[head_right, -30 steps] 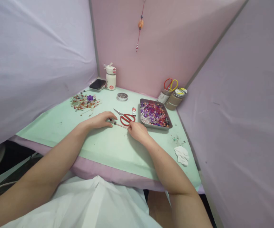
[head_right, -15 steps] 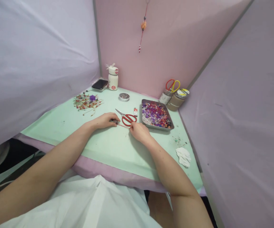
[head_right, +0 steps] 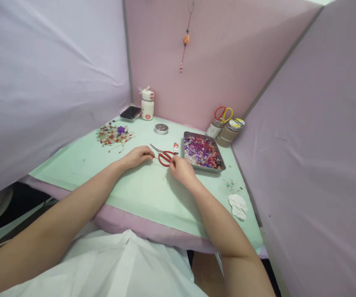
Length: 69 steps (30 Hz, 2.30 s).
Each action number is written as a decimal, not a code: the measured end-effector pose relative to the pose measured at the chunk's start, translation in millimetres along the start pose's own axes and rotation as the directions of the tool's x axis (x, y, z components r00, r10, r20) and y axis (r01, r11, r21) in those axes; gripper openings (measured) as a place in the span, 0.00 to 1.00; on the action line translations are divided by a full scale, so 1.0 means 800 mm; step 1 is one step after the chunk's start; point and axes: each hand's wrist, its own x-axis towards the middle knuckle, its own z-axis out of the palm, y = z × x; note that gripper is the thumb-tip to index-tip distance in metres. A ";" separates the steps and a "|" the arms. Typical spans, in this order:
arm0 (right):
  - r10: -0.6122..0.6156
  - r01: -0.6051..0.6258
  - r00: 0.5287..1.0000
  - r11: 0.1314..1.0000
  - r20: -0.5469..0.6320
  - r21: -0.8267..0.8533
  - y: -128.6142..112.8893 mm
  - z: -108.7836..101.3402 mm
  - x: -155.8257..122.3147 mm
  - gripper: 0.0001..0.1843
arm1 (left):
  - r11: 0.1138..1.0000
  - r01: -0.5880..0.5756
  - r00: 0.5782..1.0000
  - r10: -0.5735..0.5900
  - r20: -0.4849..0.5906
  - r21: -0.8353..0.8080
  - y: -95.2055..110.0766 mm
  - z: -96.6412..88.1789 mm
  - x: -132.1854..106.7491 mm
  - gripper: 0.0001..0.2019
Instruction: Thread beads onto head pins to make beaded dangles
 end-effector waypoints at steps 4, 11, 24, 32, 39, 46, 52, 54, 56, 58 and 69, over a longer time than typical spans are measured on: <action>0.063 0.016 0.982 0.911 -0.178 0.412 0.003 -0.005 0.007 0.07 | 0.872 0.230 0.973 -0.212 0.090 -0.433 0.022 -0.008 -0.008 0.14; 0.169 -0.082 0.985 0.660 -0.041 0.747 -0.001 -0.007 0.009 0.05 | 0.472 0.441 0.895 -0.176 0.409 -0.763 0.027 -0.017 -0.018 0.13; 0.137 -0.136 0.988 0.598 0.066 0.790 -0.007 -0.005 0.005 0.05 | 0.431 0.556 0.831 -0.315 0.459 -0.711 0.028 -0.021 -0.013 0.06; 0.092 -0.115 0.993 0.595 0.075 0.796 -0.012 -0.008 0.002 0.06 | 0.447 0.538 0.839 -0.361 0.406 -0.715 0.032 -0.019 -0.012 0.04; 0.072 -0.111 0.994 0.610 0.085 0.785 -0.011 -0.007 0.002 0.07 | 0.476 0.537 0.841 -0.369 0.396 -0.697 0.038 -0.019 -0.013 0.08; 0.107 -0.146 0.989 0.633 0.101 0.760 -0.007 -0.006 0.003 0.07 | 0.579 0.518 0.854 -0.315 0.414 -0.630 0.027 -0.022 -0.014 0.12; 0.022 -0.091 0.992 0.815 0.126 0.572 -0.002 0.002 0.003 0.10 | 0.623 0.510 0.854 -0.285 0.436 -0.593 0.029 -0.019 -0.016 0.15; -0.019 -0.005 0.999 0.867 0.044 0.499 -0.004 0.005 0.003 0.13 | 0.631 0.515 0.849 -0.283 0.445 -0.580 0.034 -0.016 -0.017 0.15; -0.053 0.049 0.999 0.869 -0.006 0.492 -0.009 0.009 0.002 0.15 | 0.638 0.517 0.846 -0.276 0.457 -0.571 0.038 -0.013 -0.018 0.16; -0.073 0.058 0.997 0.847 0.007 0.529 -0.013 0.012 0.001 0.16 | 0.639 0.513 0.846 -0.262 0.465 -0.574 0.042 -0.009 -0.018 0.16; -0.082 0.001 0.992 0.754 0.092 0.657 -0.010 0.030 0.001 0.15 | 0.656 0.499 0.852 -0.249 0.462 -0.567 0.037 -0.001 -0.017 0.15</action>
